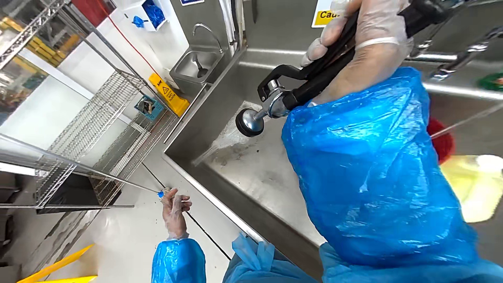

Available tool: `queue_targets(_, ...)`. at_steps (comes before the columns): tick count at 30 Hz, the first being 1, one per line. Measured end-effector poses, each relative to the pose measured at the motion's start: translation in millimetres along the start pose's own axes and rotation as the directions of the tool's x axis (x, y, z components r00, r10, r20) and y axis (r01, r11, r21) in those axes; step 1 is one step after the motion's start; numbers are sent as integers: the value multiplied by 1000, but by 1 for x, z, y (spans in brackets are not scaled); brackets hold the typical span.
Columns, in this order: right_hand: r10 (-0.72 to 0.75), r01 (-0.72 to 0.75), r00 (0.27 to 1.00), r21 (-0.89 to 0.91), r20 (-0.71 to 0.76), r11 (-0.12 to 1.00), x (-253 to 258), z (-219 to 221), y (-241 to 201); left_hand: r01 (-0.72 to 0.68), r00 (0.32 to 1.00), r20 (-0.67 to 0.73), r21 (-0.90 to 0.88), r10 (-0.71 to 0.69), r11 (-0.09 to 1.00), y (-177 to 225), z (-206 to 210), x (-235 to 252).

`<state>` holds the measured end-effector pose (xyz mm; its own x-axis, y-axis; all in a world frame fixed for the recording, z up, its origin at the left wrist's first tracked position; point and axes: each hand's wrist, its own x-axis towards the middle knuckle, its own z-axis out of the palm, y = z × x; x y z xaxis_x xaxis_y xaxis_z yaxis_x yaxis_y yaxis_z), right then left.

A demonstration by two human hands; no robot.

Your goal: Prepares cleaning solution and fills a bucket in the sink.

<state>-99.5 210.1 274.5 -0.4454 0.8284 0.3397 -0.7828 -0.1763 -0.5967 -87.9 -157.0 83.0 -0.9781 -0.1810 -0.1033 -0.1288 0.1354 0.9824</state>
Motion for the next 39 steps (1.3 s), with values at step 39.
queue_targets(39,-37,98,987,-395,159,914,-61,-137,-84,61,994,88,62,-66,996,-9,24,-12)
